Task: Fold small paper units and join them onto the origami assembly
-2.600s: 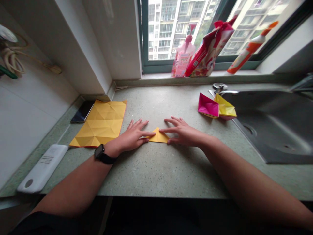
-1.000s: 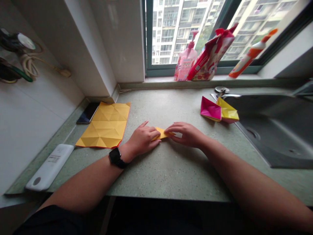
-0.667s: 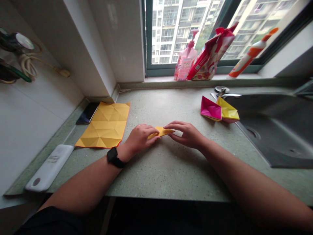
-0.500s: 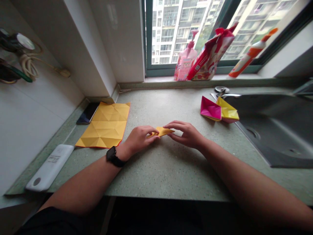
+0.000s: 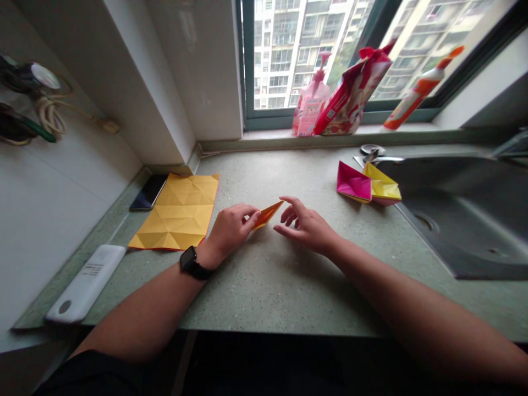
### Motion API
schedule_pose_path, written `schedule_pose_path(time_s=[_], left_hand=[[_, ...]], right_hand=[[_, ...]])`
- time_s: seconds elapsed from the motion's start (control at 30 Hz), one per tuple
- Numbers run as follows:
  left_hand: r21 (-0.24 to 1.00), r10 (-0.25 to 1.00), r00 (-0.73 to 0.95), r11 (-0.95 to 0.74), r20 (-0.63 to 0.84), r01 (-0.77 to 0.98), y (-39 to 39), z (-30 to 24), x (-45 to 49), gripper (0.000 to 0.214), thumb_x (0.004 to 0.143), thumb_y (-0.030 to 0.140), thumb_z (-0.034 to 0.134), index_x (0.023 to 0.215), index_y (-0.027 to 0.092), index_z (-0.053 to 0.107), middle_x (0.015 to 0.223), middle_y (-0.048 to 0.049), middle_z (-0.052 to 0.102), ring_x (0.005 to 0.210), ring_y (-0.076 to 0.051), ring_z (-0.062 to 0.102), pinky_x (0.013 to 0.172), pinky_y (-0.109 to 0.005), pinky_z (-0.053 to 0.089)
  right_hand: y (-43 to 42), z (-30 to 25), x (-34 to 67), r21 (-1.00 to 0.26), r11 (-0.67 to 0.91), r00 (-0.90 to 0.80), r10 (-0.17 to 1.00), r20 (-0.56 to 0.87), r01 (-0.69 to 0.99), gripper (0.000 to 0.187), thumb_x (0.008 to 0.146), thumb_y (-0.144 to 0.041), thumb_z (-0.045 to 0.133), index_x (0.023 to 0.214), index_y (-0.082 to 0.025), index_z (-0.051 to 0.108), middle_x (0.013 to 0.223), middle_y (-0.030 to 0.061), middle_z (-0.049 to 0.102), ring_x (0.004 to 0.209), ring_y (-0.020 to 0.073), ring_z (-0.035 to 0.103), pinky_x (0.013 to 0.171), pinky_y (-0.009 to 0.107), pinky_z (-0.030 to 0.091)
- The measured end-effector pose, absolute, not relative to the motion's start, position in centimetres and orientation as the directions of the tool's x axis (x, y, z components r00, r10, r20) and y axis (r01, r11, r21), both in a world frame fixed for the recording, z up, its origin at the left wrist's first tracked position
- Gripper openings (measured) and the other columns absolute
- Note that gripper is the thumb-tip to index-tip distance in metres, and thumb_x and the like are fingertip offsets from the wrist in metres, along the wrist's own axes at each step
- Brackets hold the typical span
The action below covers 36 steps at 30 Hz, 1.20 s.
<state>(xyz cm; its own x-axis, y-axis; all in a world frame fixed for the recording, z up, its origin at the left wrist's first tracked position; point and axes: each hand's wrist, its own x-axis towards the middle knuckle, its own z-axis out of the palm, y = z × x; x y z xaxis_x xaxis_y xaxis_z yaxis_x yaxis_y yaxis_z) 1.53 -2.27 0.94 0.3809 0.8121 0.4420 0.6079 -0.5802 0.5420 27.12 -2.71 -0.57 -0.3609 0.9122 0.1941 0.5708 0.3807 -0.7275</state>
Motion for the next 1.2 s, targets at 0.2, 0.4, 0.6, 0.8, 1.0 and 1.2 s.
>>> schedule_pose_path(time_s=[0.2,0.4,0.6,0.8,1.0,1.2], left_hand=[[0.592,0.806,0.373,-0.592,0.46,0.547,-2.6,0.8,2.2,0.017,0.103,0.02,0.065,0.11,0.019,0.08,0.104,-0.0067,0.084,0.086,-0.018,0.078,0.076,-0.029,0.062],[0.701,0.819,0.344,-0.572,0.46,0.426,-3.0,0.8,2.6,0.023,0.102,0.02,0.067,0.122,0.019,0.077,0.109,-0.0072,0.084,0.088,-0.017,0.08,0.079,-0.029,0.066],[0.687,0.839,0.248,-0.54,0.484,0.486,-2.2,0.2,2.0,0.037,0.096,0.015,0.066,0.131,0.021,0.075,0.095,-0.0028,0.081,0.078,-0.014,0.075,0.075,-0.027,0.062],[0.855,0.894,0.23,-0.439,0.385,0.276,-1.7,0.0,1.9,0.035,0.098,0.022,0.059,0.129,0.019,0.077,0.109,-0.0066,0.083,0.082,-0.015,0.076,0.074,-0.026,0.062],[0.941,0.924,0.218,-0.333,0.313,0.062,-1.6,0.5,1.7,0.027,0.097,0.027,0.063,0.116,0.017,0.079,0.123,-0.0104,0.08,0.112,-0.022,0.076,0.097,-0.036,0.064],[0.932,0.933,0.253,-0.307,0.255,0.192,-1.8,0.1,1.9,0.029,0.098,0.041,0.071,0.113,0.018,0.079,0.109,-0.0095,0.082,0.098,-0.022,0.077,0.09,-0.036,0.063]], right_hand=[[-3.5,-0.6,25.5,-0.762,0.286,-0.322,0.941,0.108,0.581,0.085,0.094,-0.052,0.076,0.163,-0.025,0.036,0.101,0.0082,0.081,0.077,0.0252,0.075,0.074,0.042,0.061],[-3.4,-0.9,25.3,-0.775,0.354,-0.265,0.932,0.247,0.524,0.072,0.096,-0.042,0.07,0.159,-0.025,0.04,0.107,0.0094,0.081,0.085,0.0261,0.078,0.077,0.043,0.063],[-3.4,-0.7,25.5,-0.772,0.436,-0.224,0.9,0.374,0.461,0.043,0.097,-0.037,0.065,0.138,-0.027,0.058,0.107,0.007,0.081,0.086,0.0226,0.077,0.081,0.042,0.065],[-3.2,-0.3,25.6,-0.855,0.419,-0.231,0.904,0.361,0.306,0.027,0.099,-0.04,0.068,0.122,-0.027,0.069,0.109,0.0071,0.081,0.092,0.0228,0.078,0.079,0.04,0.064],[-2.8,-0.1,26.2,-0.931,0.342,-0.244,0.92,0.306,0.124,0.034,0.092,-0.047,0.077,0.119,-0.026,0.073,0.123,0.0097,0.078,0.104,0.0245,0.076,0.085,0.04,0.062],[-2.5,-0.2,26.2,-0.937,0.292,-0.207,0.945,0.252,0.19,0.03,0.095,-0.053,0.072,0.099,-0.023,0.074,0.099,0.0069,0.079,0.089,0.0221,0.074,0.082,0.04,0.06]])
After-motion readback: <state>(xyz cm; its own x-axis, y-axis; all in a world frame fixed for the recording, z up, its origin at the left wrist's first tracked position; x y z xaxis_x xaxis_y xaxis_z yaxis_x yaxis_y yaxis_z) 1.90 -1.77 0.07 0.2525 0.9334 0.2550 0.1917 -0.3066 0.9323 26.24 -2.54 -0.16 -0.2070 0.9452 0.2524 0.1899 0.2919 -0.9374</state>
